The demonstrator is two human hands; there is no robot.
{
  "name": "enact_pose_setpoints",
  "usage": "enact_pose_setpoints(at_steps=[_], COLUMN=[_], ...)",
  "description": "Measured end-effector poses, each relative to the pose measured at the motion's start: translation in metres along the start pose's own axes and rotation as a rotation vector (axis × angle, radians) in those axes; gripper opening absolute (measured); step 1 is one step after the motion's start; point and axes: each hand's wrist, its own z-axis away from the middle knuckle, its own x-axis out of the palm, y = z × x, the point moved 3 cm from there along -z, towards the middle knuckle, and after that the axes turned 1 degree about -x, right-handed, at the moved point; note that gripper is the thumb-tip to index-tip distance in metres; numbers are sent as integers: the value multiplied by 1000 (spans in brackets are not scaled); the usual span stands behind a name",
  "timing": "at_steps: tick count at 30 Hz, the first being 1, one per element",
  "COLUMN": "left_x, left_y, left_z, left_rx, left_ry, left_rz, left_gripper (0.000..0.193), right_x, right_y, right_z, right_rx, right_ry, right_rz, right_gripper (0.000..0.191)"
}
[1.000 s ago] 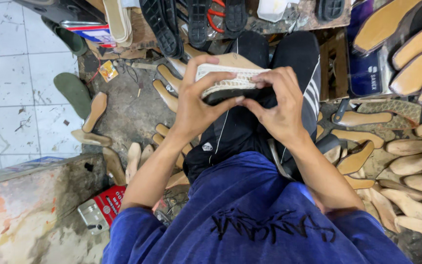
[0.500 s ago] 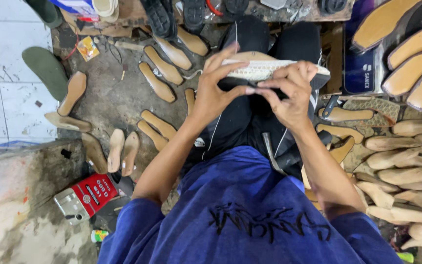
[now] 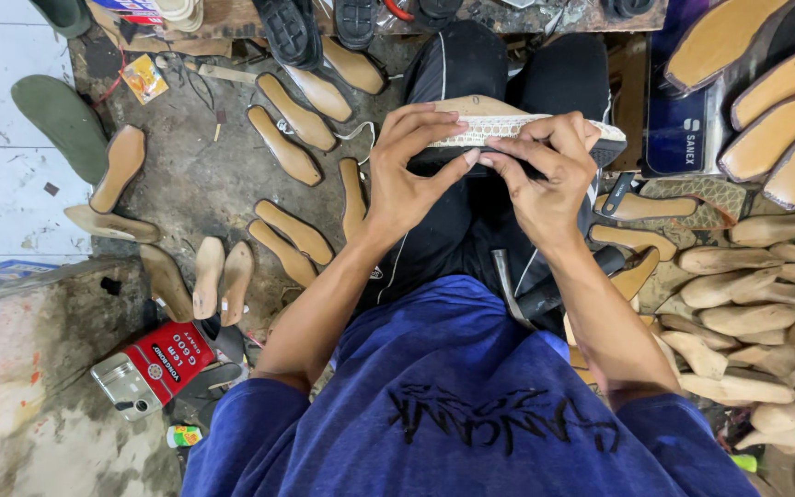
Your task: The person uses a curved metal tool to press and secure a black rubber sole onto a white woven shoe upper. They repeatedly press along the edges and heel, then flip the shoe to inspect the fit and alignment before continuing to press the sole into place.
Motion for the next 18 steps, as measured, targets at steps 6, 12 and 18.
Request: enact_pose_setpoints(at_steps=[6, 12, 18], left_x=[2, 4, 19], left_y=[4, 10, 9], left_z=[3, 6, 0], left_rx=[2, 94, 265], left_ry=[31, -143, -299], left_rz=[14, -329, -309], left_gripper=[29, 39, 47], right_x=[-26, -38, -27], right_y=[-23, -22, -8], right_z=[-15, -6, 8], right_rx=[15, -308, -334], right_ry=[74, -46, -155], right_rz=[-115, 234, 211], right_gripper=[56, 34, 27])
